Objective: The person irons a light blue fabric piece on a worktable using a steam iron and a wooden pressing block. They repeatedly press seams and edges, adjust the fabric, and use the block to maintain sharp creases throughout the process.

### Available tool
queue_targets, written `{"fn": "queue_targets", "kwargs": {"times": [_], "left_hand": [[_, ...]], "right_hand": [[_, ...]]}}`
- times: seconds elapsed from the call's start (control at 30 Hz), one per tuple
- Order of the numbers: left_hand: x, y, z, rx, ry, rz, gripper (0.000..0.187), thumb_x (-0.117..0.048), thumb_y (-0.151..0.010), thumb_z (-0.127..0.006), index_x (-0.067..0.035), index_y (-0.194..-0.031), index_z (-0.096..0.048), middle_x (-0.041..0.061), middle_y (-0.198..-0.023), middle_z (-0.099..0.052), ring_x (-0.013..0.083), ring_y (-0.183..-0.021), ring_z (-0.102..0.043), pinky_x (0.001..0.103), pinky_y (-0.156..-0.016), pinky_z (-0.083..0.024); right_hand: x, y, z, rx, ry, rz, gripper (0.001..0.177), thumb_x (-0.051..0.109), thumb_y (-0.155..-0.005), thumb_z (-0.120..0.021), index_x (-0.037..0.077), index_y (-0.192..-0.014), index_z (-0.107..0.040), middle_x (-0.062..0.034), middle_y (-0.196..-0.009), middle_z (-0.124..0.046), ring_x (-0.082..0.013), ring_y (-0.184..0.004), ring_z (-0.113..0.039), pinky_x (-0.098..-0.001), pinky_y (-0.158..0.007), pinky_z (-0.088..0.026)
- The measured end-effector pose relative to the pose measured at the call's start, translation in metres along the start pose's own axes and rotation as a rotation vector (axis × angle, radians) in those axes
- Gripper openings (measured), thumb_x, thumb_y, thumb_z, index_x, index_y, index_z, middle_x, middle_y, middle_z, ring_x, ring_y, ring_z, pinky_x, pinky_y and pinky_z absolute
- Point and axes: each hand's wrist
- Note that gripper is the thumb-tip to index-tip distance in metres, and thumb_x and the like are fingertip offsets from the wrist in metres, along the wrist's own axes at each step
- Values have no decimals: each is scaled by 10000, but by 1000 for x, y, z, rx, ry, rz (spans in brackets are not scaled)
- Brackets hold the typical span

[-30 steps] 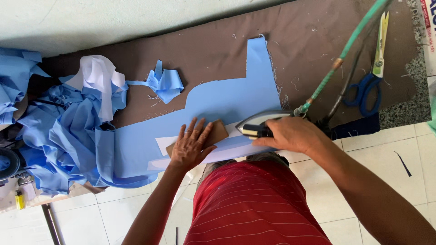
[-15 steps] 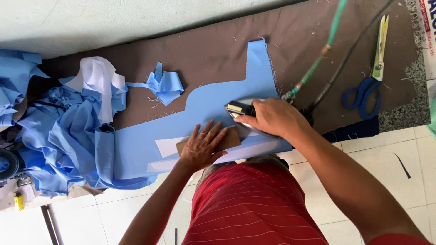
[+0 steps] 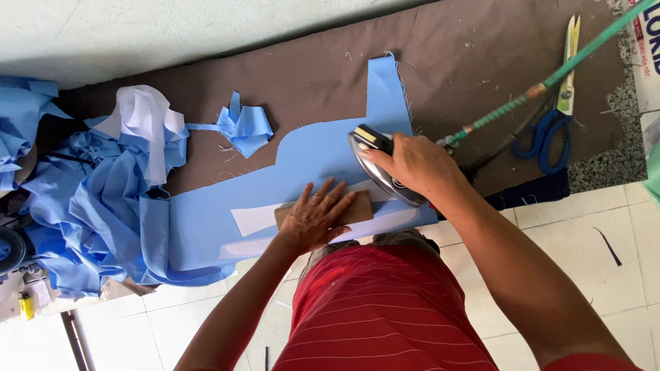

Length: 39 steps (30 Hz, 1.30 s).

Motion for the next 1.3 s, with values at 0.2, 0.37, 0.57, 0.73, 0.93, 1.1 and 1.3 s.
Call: {"fn": "queue_targets", "kwargs": {"times": [0.2, 0.37, 0.57, 0.73, 0.93, 1.1, 1.3], "left_hand": [[-33, -40, -21, 40, -35, 6, 825, -723, -1017, -496, -249, -1686, -397, 120, -1629, -519, 357, -1548, -463, 611, -1188, -424], [-65, -74, -28, 69, -8, 88, 874, -697, -986, -570, -232, -1698, -370, 148, -1653, -488, 398, -1576, -416, 661, -1188, -414], [-95, -140, -38, 373, 104, 298, 868, -661, -1081, -414, -219, -1754, -90, 183, -1777, -231, 437, -1659, -134, 686, -1248, -261], [-91, -144, -33, 325, 77, 396, 885, -671, -1084, -414, -198, -1744, -62, 168, -1802, -151, 431, -1662, -87, 691, -1231, -263], [-66, -79, 0, 461, 111, 602, 915, -671, -1087, -430, -197, -1763, -35, 220, -1778, -210, 460, -1644, -167, 686, -1250, -270], [-35, -23, 8, 367, 42, 755, 911, -714, -1070, -413, -202, -1761, -114, 209, -1754, -269, 443, -1635, -210, 676, -1243, -277], [-8, 29, 4, 229, -19, 865, 918, -733, -1053, -412, -200, -1759, -169, 195, -1731, -333, 429, -1625, -272, 650, -1232, -335]], "right_hand": [[-73, 23, -21, -128, -2, -126, 863, 726, -1127, -469, -105, -1074, -691, -207, -575, -624, -249, -388, -584, -315, -332, -405], [-106, 66, -7, -134, -21, -284, 997, 809, -1080, -445, -148, -1264, -653, -311, -803, -726, -357, -621, -766, -335, -342, -500], [-71, 115, 48, -71, -340, -630, 837, 764, -1075, -455, -37, -1173, -681, -187, -790, -731, -319, -681, -725, -477, -664, -586], [-63, 134, 50, -183, -678, -705, 630, 611, -1159, -465, 8, -1047, -610, -149, -692, -616, -289, -561, -585, -449, -562, -477], [-35, 115, 10, -102, -409, -529, 819, 775, -1027, -525, -24, -1080, -701, -224, -704, -745, -382, -625, -784, -514, -633, -617], [8, 94, -10, -14, -102, -257, 834, 666, -1134, -431, -127, -1300, -629, -337, -825, -746, -442, -756, -801, -484, -595, -650], [-12, 28, -6, -4, -23, -106, 1033, 867, -1033, -377, -105, -1180, -694, -318, -844, -752, -427, -691, -782, -455, -501, -585]]}}
Point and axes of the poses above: each hand's wrist, its own y-axis away from the middle knuckle, its own z-axis out of the back of the hand, x = y × z
